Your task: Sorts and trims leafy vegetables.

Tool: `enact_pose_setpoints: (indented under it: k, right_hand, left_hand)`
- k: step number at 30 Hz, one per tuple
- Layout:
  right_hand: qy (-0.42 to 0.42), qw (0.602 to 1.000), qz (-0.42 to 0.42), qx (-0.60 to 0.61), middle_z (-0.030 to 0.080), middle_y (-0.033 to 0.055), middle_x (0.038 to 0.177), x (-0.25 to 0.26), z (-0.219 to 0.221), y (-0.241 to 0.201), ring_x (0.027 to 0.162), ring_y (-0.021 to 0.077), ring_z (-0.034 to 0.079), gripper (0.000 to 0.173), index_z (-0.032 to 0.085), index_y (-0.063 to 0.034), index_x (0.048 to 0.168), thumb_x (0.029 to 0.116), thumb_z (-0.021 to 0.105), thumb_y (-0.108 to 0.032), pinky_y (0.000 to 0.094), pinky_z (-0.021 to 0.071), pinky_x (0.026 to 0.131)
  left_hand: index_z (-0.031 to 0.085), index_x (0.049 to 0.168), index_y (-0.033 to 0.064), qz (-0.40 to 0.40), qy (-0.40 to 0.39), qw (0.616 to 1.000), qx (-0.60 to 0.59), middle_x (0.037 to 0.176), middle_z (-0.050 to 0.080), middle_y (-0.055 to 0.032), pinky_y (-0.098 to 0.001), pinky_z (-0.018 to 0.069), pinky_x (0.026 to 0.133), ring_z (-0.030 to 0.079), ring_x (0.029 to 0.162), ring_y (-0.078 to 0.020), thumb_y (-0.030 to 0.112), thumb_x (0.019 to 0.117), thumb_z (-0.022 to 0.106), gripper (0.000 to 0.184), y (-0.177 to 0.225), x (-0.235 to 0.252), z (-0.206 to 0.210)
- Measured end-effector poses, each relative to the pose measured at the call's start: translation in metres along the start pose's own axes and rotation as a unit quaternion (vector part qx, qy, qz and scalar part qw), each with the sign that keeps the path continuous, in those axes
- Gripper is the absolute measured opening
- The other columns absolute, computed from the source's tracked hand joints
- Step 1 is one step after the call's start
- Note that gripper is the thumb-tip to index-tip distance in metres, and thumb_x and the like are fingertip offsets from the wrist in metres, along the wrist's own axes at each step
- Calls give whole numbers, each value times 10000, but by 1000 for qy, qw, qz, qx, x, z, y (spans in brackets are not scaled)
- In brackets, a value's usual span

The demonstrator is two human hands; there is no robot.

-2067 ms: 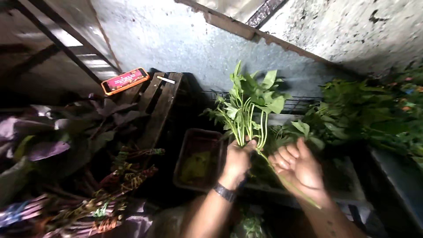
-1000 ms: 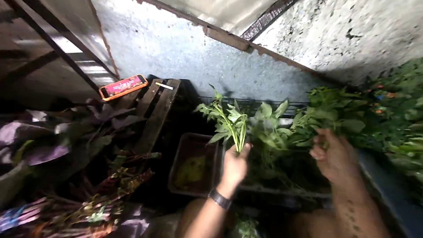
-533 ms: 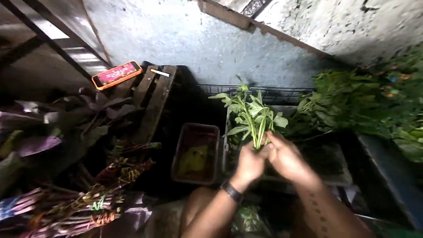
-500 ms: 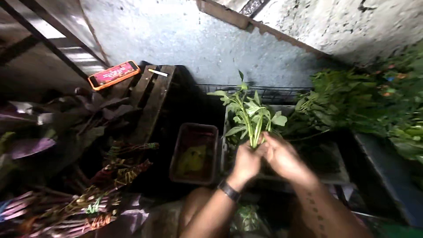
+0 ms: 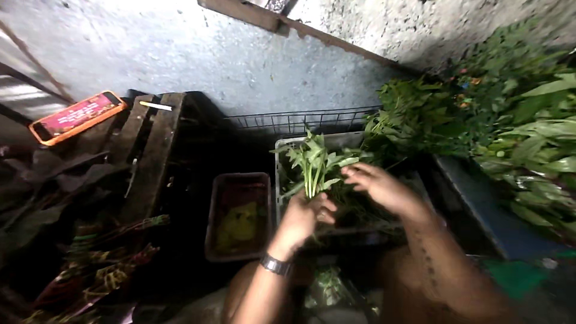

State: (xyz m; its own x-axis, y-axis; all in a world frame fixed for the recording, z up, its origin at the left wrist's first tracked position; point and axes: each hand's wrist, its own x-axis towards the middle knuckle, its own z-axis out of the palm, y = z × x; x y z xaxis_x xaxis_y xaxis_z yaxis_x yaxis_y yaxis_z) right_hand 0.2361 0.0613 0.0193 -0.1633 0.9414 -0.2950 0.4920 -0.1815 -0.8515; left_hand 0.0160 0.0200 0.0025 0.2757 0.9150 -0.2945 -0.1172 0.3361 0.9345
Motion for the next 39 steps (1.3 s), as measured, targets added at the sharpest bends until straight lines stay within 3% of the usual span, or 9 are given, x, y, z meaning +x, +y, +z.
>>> enact_pose_setpoints:
  k: [4, 9, 12, 15, 22, 26, 30, 36, 39]
  right_hand:
    - [97, 975, 72, -188, 702, 180, 1199, 38, -19, 42, 1133, 353, 667, 270, 699, -60, 1216, 1081, 509, -198, 598, 502, 998]
    - [46, 901, 111, -418, 629, 230, 1339, 51, 0, 69, 1340, 445, 500, 385, 635, -52, 1356, 979, 609, -129, 682, 247, 1161]
    - [122, 903, 60, -409, 693, 196, 1202, 42, -1, 61, 1216, 420, 588, 205, 752, -96, 1133, 976, 674, -202, 652, 337, 1121]
    - [223, 919, -35, -323, 655, 217, 1204, 23, -4, 32, 1096, 440, 646, 203, 712, -68, 1147, 1032, 614, -204, 656, 508, 945]
    - [378, 882, -33, -280, 563, 292, 1344, 7, -27, 18, 1266, 505, 517, 332, 649, -36, 1297, 1038, 580, -231, 670, 411, 1055]
    - [170, 915, 54, -363, 610, 293, 1240, -12, 8, 21, 1163, 513, 585, 329, 692, -20, 1147, 989, 669, -307, 704, 484, 942]
    - [-87, 874, 183, -441, 680, 240, 1210, -3, 57, 42, 1148, 445, 647, 298, 698, -21, 1174, 990, 644, -249, 661, 508, 922]
    - [277, 906, -11, -320, 649, 260, 1250, -31, -17, 8, 1165, 471, 619, 392, 679, -39, 1252, 1082, 487, -335, 689, 471, 984]
    - [428, 881, -115, -166, 670, 229, 1202, -40, -38, 8, 1053, 285, 675, 405, 623, -15, 1337, 1084, 481, -298, 463, 547, 941]
  left_hand:
    - [558, 1261, -45, 27, 55, 996, -64, 1099, 728, -182, -341, 634, 669, 745, 795, -230, 35, 1070, 461, 229, 14, -4, -18]
    - [559, 1221, 48, 8, 135, 976, -168, 692, 524, -40, -191, 399, 382, 419, 429, -63, 162, 1095, 463, 196, 19, 1, -37]
    - [609, 1118, 98, -16, 183, 963, -196, 588, 398, 23, -202, 342, 360, 351, 402, -66, 291, 1097, 458, 246, 17, -2, -41]
    - [633, 1099, 55, -10, 205, 955, -214, 542, 387, 25, -196, 342, 345, 351, 377, -59, 240, 1083, 482, 240, 17, -4, -40]
    - [583, 912, 107, -28, 161, 958, -235, 510, 366, 50, -185, 327, 328, 329, 348, -45, 420, 1092, 423, 395, 19, -6, -41]
    - [537, 871, 153, -18, 159, 962, -221, 517, 342, 62, -183, 319, 342, 316, 360, -41, 407, 1056, 511, 316, 16, -9, -41]
    - [548, 879, 157, -17, 158, 965, -211, 537, 356, 56, -185, 328, 340, 322, 365, -44, 375, 1028, 565, 264, 13, -7, -39]
    - [656, 966, 64, 37, 197, 980, 16, 590, 537, -33, -269, 439, 404, 474, 426, -118, 326, 1024, 639, 268, 13, -5, -39]
    - [702, 865, 84, 105, 192, 965, 142, 624, 597, 9, -286, 480, 505, 544, 515, -87, 295, 997, 668, 252, 12, -4, -33]
